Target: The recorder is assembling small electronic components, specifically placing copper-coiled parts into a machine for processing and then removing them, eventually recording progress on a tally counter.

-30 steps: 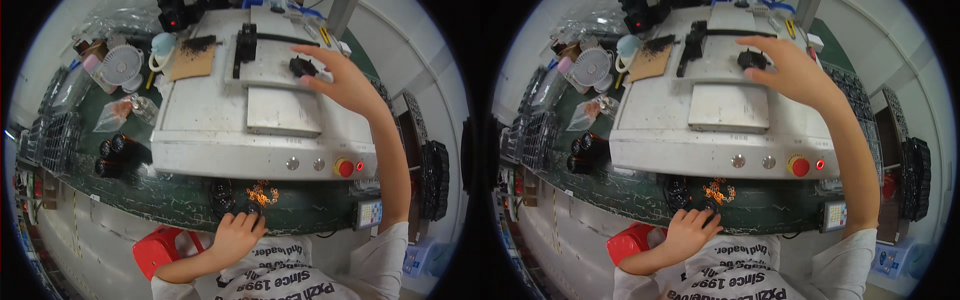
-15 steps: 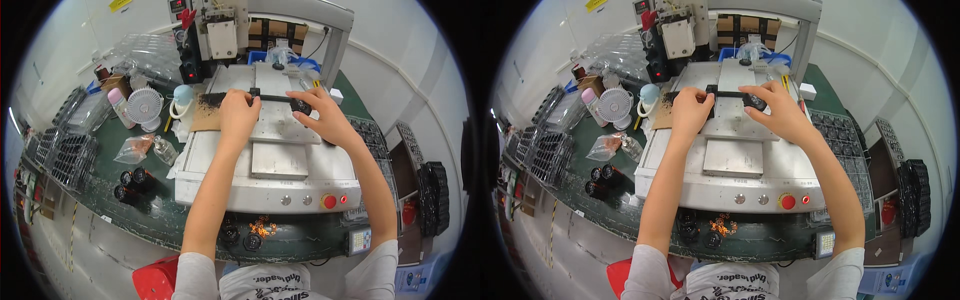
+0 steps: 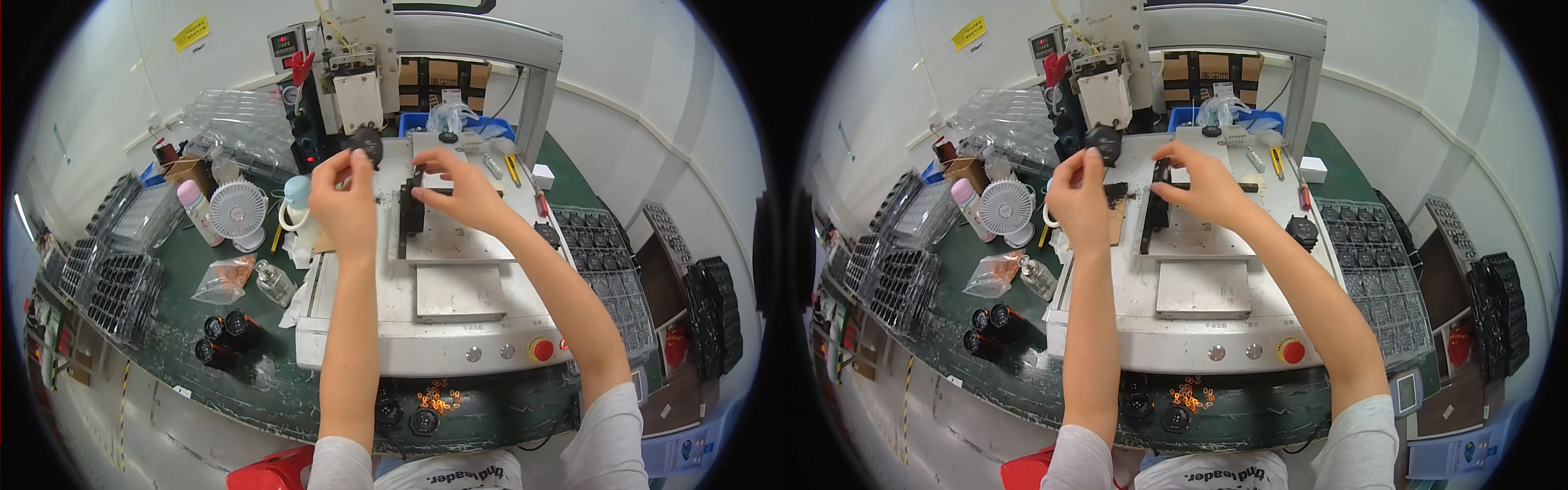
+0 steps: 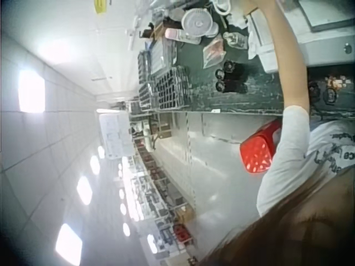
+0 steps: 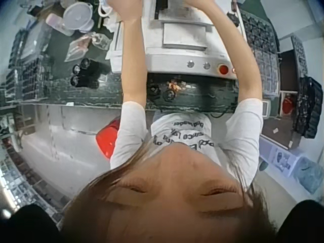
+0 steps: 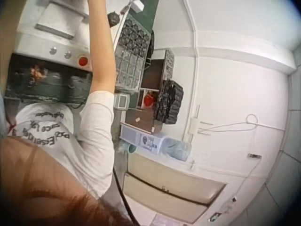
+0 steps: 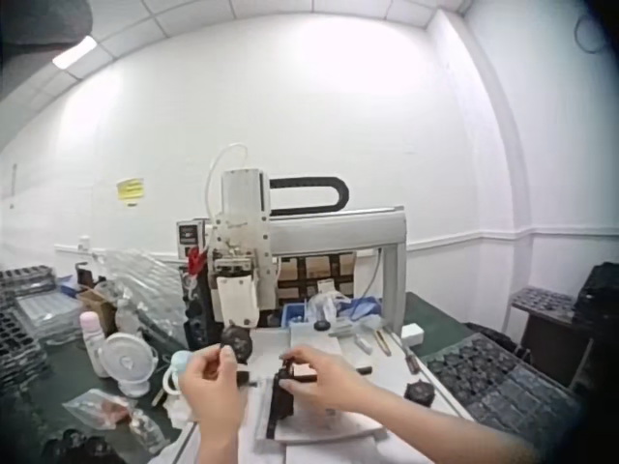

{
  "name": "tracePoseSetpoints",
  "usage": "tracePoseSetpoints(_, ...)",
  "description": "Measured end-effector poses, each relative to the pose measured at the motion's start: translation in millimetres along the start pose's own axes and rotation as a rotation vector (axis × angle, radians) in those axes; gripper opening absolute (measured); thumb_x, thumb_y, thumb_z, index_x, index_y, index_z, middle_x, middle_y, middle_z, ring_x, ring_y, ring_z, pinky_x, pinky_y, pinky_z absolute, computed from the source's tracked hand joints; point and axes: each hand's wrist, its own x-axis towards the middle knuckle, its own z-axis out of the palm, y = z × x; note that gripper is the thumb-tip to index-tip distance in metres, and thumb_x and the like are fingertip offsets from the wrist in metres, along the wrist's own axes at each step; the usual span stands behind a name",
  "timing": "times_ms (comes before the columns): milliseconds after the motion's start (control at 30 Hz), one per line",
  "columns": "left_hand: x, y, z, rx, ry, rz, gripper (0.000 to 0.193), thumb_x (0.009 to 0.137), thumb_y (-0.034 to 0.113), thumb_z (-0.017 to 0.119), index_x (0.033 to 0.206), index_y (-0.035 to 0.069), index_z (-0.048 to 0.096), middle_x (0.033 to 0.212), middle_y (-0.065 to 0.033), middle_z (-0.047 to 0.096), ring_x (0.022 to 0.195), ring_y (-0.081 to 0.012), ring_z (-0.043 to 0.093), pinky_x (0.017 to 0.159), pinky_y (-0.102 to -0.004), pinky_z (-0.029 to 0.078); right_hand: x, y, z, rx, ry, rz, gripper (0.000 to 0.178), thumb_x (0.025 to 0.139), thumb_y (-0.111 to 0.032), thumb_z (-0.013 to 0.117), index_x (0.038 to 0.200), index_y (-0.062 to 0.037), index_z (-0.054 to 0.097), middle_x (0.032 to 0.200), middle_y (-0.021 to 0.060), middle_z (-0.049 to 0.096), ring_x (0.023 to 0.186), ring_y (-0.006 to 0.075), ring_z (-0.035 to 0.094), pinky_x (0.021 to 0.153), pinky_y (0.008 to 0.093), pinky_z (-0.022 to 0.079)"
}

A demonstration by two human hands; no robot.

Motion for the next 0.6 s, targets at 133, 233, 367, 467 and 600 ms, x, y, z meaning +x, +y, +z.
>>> tracePoseSetpoints(133, 5.0, -13.9, -23.5, -0.160, 0.047, -0.158, 0.025, 0.090, 0.020, 0.068, 0.096, -0.004, 0.067, 0.087, -0.0046, 0.065, 0.078, -0.0101, 0.059, 0.069, -0.0255, 0.047, 6.0, 8.7, 4.9, 0.006, -0.079, 0.021, 0.042, 0.085, -0.026, 0.070, 0.123, -0.0141, 0.056, 0.121, 0.0065, 0.063, 0.113, 0.0237, 0.061, 0.099, 0.0386, 0.045)
tracePoseSetpoints(233, 6.6, -16.5, -25.9, -0.166, 0.078, -0.178, 0.026, 0.090, 0.020, 0.068, 0.097, -0.004, 0.067, 0.084, -0.0040, 0.065, 0.077, -0.0094, 0.057, 0.071, -0.0243, 0.046, 4.4, 8.0, -0.5, -0.024, -0.205, 0.040, 0.042, 0.085, -0.030, 0.070, 0.123, -0.0155, 0.058, 0.132, 0.0081, 0.058, 0.120, 0.0268, 0.057, 0.101, 0.0404, 0.043)
tracePoseSetpoints(367, 1.3, -16.1, -18.7, -0.180, 0.063, -0.151, 0.026, 0.090, 0.021, 0.068, 0.097, -0.005, 0.067, 0.084, -0.0031, 0.065, 0.077, -0.0089, 0.057, 0.070, -0.0234, 0.046, -13.9, -0.4, -7.8, -0.310, -0.191, -0.012, 0.048, 0.087, -0.037, 0.066, 0.131, -0.0203, 0.055, 0.149, 0.0089, 0.039, 0.129, 0.0311, 0.047, 0.106, 0.0444, 0.038)
tracePoseSetpoints(467, -10.6, -24.3, -14.3, -0.228, 0.007, -0.179, 0.025, 0.091, 0.020, 0.067, 0.098, -0.004, 0.066, 0.085, -0.0025, 0.064, 0.078, -0.0091, 0.057, 0.070, -0.0232, 0.047, -39.7, -1.7, -15.4, -0.537, -0.188, -0.120, 0.056, 0.089, -0.040, 0.063, 0.140, -0.0239, 0.047, 0.153, 0.0091, 0.033, 0.131, 0.0324, 0.044, 0.107, 0.0450, 0.036)
tracePoseSetpoints(600, -41.0, -5.9, -55.7, -0.241, -0.093, -0.212, 0.025, 0.095, 0.016, 0.060, 0.106, -0.006, 0.063, 0.095, -0.0061, 0.063, 0.085, -0.0102, 0.060, 0.075, -0.0253, 0.053, -119.1, -31.3, -41.0, -0.434, -0.045, -0.205, 0.062, 0.086, -0.015, 0.065, 0.144, -0.0128, 0.041, 0.140, 0.0129, 0.049, 0.121, 0.0317, 0.052, 0.100, 0.0416, 0.043)
